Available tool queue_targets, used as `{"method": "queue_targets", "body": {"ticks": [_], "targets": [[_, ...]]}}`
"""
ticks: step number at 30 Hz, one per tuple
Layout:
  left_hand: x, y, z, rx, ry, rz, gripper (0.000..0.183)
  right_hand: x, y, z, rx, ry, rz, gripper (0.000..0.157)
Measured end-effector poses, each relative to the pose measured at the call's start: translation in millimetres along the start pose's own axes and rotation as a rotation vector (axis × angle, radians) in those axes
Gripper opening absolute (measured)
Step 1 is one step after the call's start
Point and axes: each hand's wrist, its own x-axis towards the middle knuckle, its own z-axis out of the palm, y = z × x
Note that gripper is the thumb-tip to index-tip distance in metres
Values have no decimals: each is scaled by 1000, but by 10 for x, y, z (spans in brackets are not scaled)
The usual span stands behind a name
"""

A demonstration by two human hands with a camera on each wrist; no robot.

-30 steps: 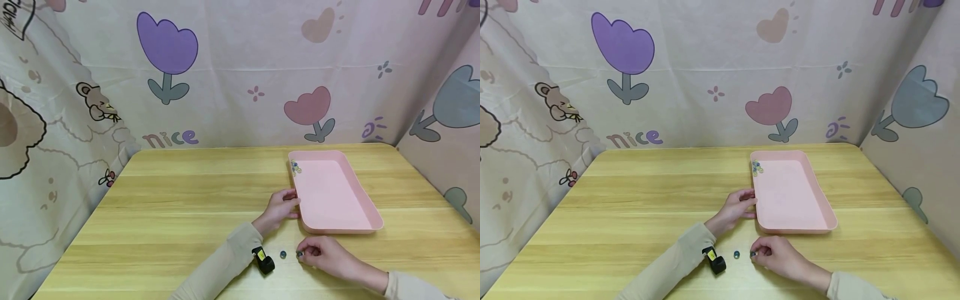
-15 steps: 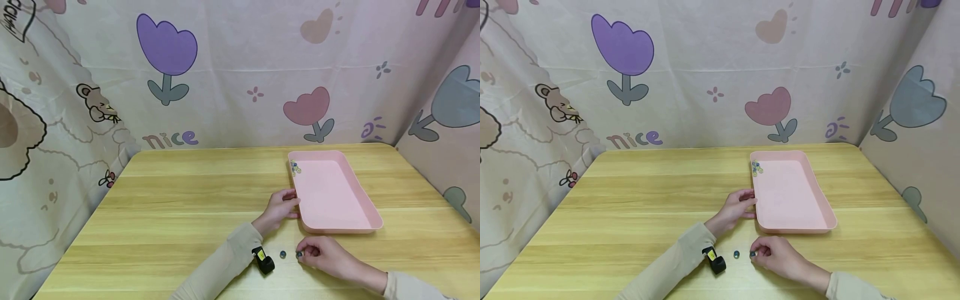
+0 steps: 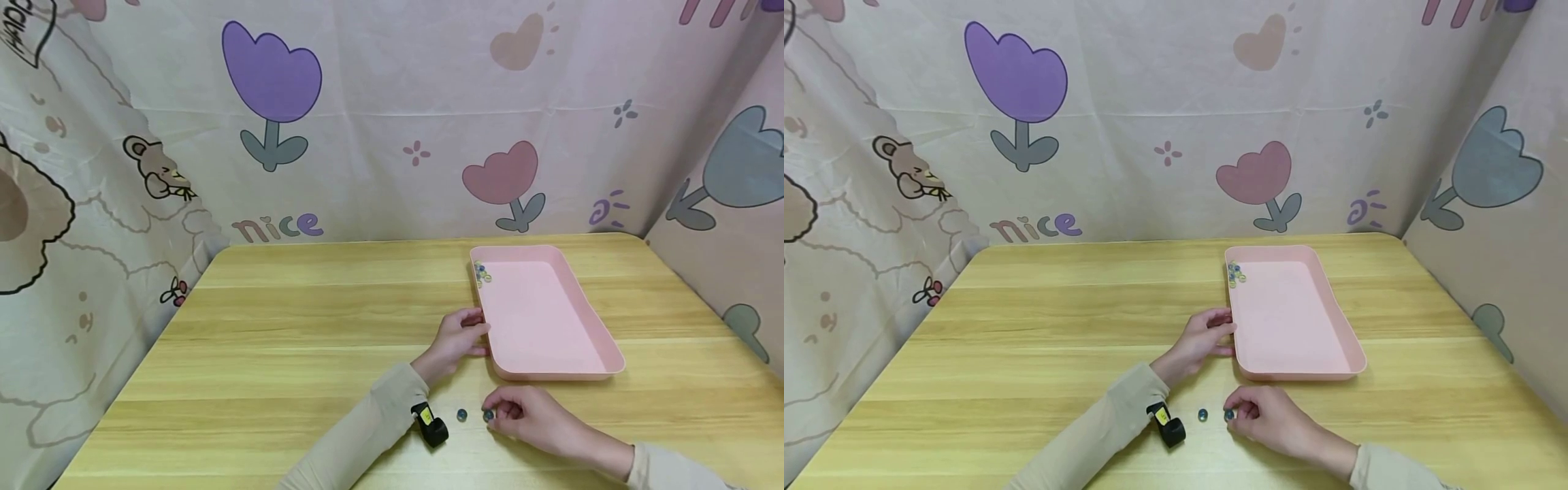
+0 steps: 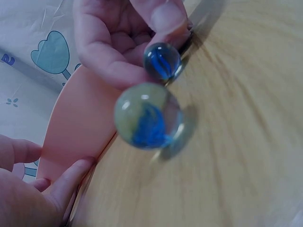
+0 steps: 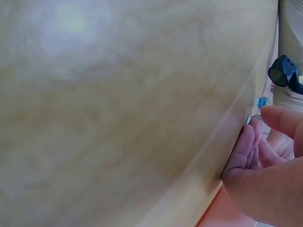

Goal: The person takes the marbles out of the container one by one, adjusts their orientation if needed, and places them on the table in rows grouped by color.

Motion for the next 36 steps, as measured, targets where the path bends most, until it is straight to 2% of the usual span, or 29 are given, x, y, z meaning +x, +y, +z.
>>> {"method": "queue_targets", "body": {"ticks": [15, 27, 36], "targets": [[8, 1, 3, 7, 21, -17, 40, 15, -12, -26, 14, -10, 40, 16], [29, -21, 6, -9, 17, -12, 40, -30, -16, -78, 64, -18, 133, 25], [26, -5, 21, 2, 30, -21, 41, -91, -21, -128, 110, -25, 155, 22]]}}
